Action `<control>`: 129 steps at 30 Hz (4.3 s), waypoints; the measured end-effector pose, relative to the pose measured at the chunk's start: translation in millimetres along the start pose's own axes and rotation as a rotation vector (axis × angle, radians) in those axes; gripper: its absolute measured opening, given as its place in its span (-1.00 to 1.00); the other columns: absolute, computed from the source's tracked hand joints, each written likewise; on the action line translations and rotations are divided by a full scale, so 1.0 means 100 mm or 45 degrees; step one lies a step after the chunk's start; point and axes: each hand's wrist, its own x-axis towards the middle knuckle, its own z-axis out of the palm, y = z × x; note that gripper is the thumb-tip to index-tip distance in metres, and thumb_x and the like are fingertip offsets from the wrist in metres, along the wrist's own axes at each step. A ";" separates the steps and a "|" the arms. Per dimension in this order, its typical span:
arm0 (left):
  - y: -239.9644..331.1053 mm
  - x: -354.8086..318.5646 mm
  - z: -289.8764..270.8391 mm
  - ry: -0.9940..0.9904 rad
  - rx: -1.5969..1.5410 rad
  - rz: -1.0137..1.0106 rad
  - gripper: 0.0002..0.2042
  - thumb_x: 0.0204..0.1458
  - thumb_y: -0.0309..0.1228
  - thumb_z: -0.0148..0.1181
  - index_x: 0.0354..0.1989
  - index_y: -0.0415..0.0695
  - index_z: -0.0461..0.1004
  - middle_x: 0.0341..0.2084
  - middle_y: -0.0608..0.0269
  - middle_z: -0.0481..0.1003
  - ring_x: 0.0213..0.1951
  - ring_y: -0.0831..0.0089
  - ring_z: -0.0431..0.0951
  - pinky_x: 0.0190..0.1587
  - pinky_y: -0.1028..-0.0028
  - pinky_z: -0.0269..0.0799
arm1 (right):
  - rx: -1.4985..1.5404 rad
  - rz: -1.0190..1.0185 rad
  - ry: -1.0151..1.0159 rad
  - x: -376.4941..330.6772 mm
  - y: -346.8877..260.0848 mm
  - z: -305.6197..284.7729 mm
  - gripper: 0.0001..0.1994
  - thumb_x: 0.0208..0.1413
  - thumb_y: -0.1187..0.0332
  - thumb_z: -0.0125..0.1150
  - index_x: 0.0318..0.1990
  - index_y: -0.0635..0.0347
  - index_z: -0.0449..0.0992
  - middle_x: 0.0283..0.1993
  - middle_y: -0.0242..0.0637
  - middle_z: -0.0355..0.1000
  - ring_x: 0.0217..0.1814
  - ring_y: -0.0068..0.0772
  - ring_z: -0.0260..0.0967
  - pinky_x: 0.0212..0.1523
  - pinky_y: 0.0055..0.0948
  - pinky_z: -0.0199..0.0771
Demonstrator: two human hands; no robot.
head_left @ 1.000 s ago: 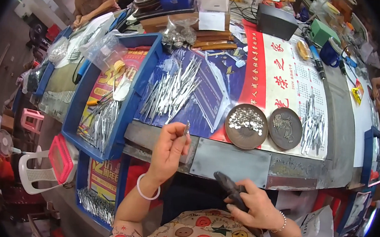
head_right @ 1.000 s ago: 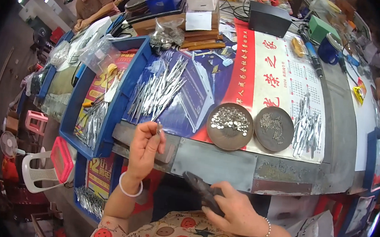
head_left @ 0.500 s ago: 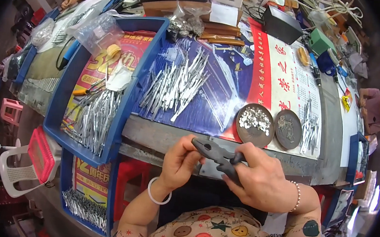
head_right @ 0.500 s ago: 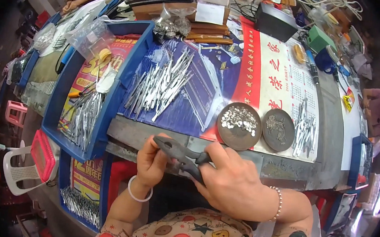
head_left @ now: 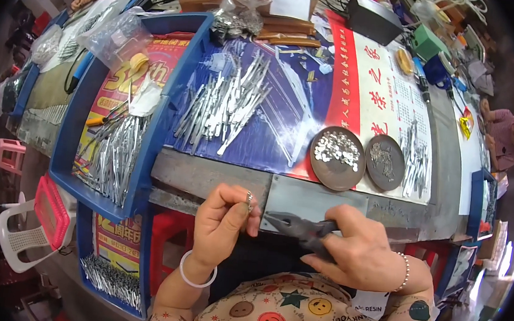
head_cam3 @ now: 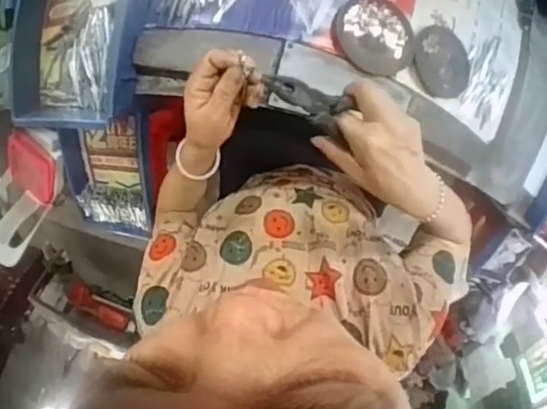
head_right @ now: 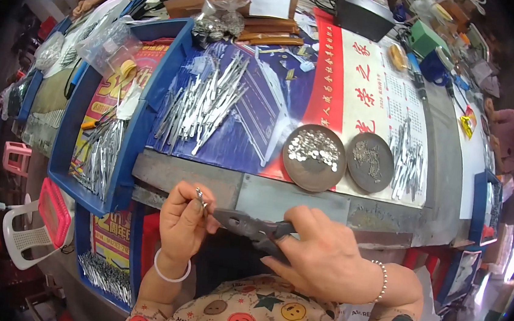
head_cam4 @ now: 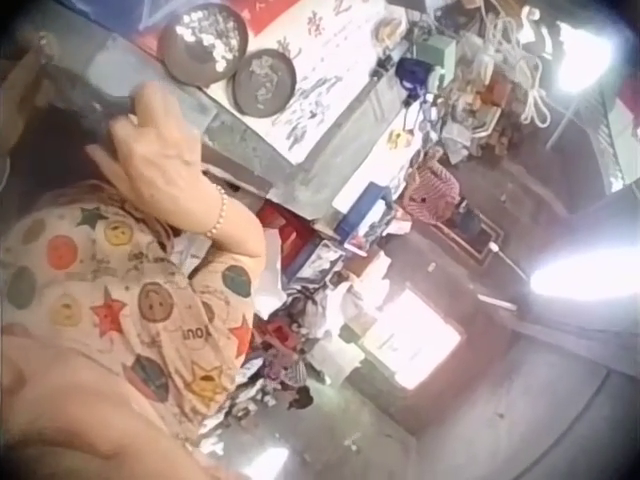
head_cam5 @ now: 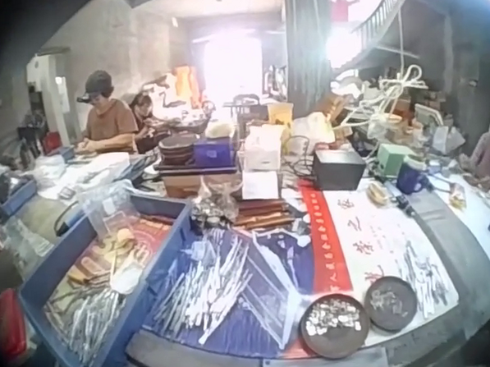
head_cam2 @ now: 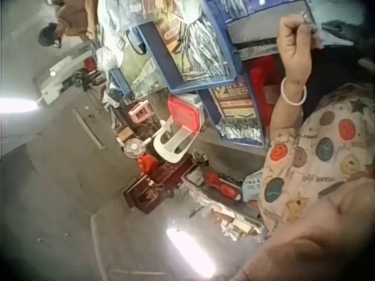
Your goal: Using pliers to process or assemble small metal pins at a workbench.
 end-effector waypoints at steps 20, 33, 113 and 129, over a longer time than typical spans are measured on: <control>-0.08 -0.14 0.40 0.037 0.329 -0.239 -0.89 0.31 -0.45 0.00 -0.21 -0.25 0.35 -0.39 0.28 0.41 -0.51 0.61 0.41 -0.41 0.62 0.34 | -0.272 0.010 0.003 -0.43 0.22 0.25 -0.62 -0.21 0.12 0.44 -0.25 0.15 0.63 -0.21 -0.24 0.20 -0.24 -0.26 0.18 -0.30 -0.39 0.30; -0.09 -0.17 0.35 0.075 0.468 -0.127 -0.90 0.28 -0.49 0.04 -0.24 -0.27 0.35 -0.31 0.21 0.41 -0.52 0.61 0.40 -0.43 0.62 0.34 | 0.909 0.149 -0.550 -0.29 0.37 0.14 -0.62 0.03 0.06 0.33 -0.42 0.28 0.54 -0.31 -0.13 0.22 -0.26 -0.11 0.34 -0.41 -0.20 0.39; 0.37 -0.10 1.70 -1.198 -1.328 -0.736 -0.63 0.35 -0.26 -0.13 0.08 -0.36 0.33 -0.01 0.04 0.43 -0.02 0.37 0.46 0.03 0.38 0.36 | 1.060 0.502 -0.137 -0.77 0.20 0.53 -0.80 -0.08 0.36 0.29 -0.29 0.24 0.62 -0.21 -0.10 0.35 -0.16 -0.14 0.39 -0.12 -0.31 0.42; 0.12 1.29 -0.09 -0.037 2.178 0.387 -0.80 -0.01 -0.48 0.29 -0.22 -0.22 0.46 -0.34 0.02 0.44 -0.28 0.06 0.50 -0.24 0.18 0.41 | 1.051 0.205 -0.360 -0.71 0.44 0.70 -0.77 0.01 0.31 0.28 -0.22 0.26 0.62 -0.10 -0.09 0.38 -0.21 -0.11 0.46 -0.14 -0.34 0.47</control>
